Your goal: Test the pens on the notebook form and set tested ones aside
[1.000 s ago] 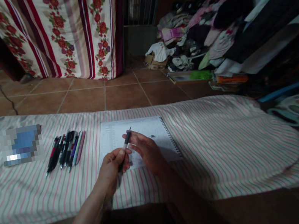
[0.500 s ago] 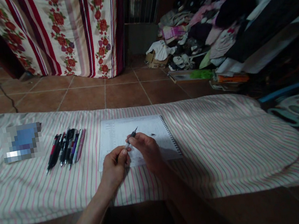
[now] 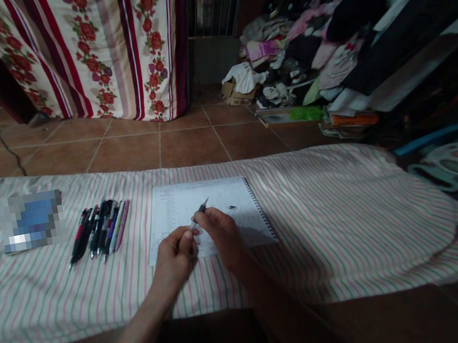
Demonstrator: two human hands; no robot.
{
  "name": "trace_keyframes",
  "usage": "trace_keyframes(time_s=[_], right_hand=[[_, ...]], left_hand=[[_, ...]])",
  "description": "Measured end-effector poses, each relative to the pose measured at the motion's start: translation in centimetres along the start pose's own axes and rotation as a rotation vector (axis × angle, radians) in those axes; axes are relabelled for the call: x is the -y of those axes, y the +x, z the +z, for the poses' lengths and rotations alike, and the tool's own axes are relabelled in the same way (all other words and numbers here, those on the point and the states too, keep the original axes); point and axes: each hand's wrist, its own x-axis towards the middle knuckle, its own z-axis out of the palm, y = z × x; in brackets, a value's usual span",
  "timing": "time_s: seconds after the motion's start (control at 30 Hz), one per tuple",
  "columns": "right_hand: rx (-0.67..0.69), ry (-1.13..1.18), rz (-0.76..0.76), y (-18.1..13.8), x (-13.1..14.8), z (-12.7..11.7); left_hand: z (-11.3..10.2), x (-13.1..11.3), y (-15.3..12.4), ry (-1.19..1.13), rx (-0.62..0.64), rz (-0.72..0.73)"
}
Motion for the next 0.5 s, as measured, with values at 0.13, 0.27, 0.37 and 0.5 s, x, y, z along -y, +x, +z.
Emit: trace_keyframes(time_s=[0.13,0.27,0.37,0.5], right_hand=[[0.11,0.101,-0.022,-0.1,0.4,-0.5],[0.2,0.187,0.011,-0.6,0.9,-1.0],[0.159,0.185,0.053,-0.8,1.2,-1.0],[0.043,0.085,0.032,-0.5,1.0,-0.4]], left_hand=[[-0.3,-0.8,0.1,-0.281,0.136,-0.177],[-0.6,-1.4,-0.2,-0.392,0.179,-0.268],[-0.6,-1.5,-0.4,-0.363,0.162,-0.247],[-0.3,-0.5,-0.2,-0.259,0.097,-0.155]])
